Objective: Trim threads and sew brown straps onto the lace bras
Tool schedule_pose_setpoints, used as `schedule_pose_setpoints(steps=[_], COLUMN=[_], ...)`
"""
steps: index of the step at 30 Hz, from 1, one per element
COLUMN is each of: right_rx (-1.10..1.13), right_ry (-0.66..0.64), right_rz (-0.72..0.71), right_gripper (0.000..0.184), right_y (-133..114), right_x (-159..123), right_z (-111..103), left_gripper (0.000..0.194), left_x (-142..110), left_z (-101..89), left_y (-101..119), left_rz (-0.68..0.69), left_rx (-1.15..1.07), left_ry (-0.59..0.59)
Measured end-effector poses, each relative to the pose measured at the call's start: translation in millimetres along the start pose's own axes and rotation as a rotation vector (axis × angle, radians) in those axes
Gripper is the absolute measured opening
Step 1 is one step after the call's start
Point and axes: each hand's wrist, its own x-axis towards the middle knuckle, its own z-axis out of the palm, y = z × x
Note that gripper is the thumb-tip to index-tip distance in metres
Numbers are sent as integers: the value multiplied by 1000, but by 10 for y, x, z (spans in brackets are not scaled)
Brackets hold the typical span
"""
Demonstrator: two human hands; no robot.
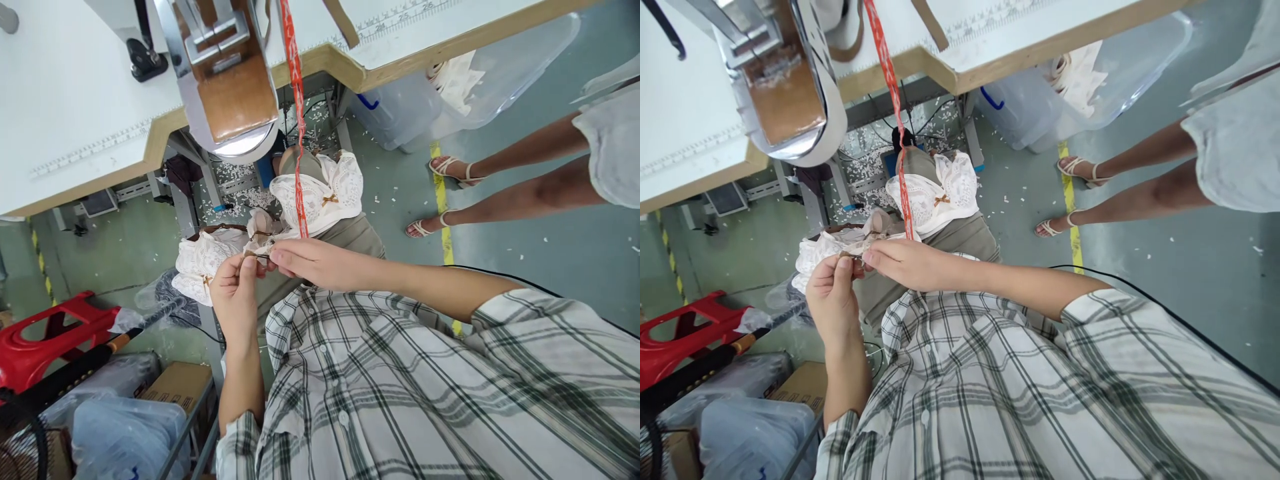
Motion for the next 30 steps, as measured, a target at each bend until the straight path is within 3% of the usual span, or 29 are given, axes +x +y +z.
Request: schedule_pose_setpoints(steps=[17, 30], right_rx=[32, 38], right_ry=[-12, 5], right_rz=[32, 82], right_gripper=[35, 38], right_y=[11, 37], right_x=[-15, -11], right_z=[-29, -45], left_gripper=[16, 18], left_x=[12, -30], left_z=[11, 46], left_y=[-37, 8], left_rz=[-36, 23], left_rx=[-76, 146], left_ry=[-30, 33])
